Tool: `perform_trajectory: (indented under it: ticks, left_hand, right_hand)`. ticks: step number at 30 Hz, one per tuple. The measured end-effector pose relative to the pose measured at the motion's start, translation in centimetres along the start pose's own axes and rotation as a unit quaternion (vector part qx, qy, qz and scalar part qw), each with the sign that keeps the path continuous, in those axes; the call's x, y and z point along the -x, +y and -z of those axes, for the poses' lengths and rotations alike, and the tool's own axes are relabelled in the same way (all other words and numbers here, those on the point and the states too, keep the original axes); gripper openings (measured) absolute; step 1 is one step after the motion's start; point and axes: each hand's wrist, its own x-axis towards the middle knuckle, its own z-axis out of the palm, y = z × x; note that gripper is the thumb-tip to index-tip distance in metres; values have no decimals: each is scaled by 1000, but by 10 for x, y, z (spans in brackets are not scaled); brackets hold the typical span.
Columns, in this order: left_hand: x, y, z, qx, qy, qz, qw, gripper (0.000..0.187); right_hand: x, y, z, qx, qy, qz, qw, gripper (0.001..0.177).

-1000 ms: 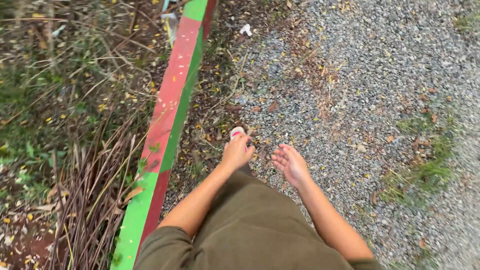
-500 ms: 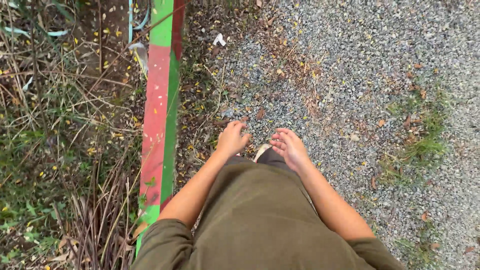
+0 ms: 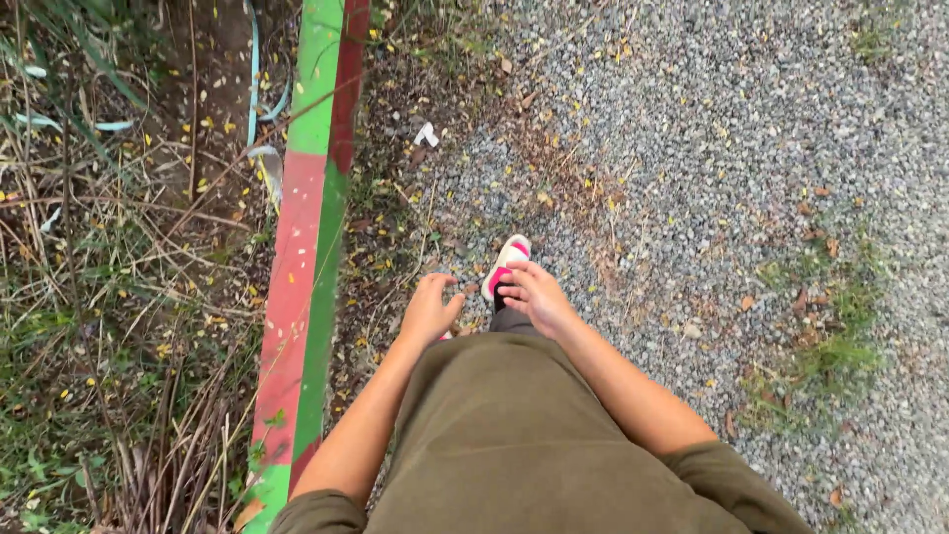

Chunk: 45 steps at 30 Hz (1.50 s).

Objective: The recorder is gathering dry twigs and sticks from the ground and placing them into a pile.

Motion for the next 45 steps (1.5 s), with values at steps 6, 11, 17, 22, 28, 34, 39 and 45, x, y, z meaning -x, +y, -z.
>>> perform_trajectory:
  ticks: [6, 11, 17, 22, 28, 34, 39, 45]
  left_hand:
    - [-103, 48, -37, 3, 15, -29, 999, 37]
    - [-189, 113, -54, 15, 15, -47, 999, 35]
    - [-252, 154, -52, 30, 36, -85, 995, 33]
    - [-313, 170, -54, 19, 6, -62, 998, 34]
    - [-423, 185, -69, 36, 8, -105, 994, 32]
    - [-572, 209, -51, 14, -47, -54, 997, 38]
    - [-667, 237, -16, 5, -11, -101, 995, 36]
    - [-736, 246, 25, 6, -15, -99, 995, 37]
  right_hand:
    - [-49, -107, 30, 17, -8, 13, 1000, 30]
    - [-89, -175, 80, 65, 21, 18, 997, 30]
    - [-115, -228, 105, 66, 53, 24, 996, 31]
    - [-148, -259, 121, 52, 60, 19, 997, 33]
    - [-220, -326, 141, 62, 82, 17, 995, 34]
    - [-319, -441, 131, 101, 115, 20, 988, 36]
    - [-392, -532, 95, 162, 100, 48, 981, 35]
    - [-442, -581, 72, 164, 76, 57, 982, 35]
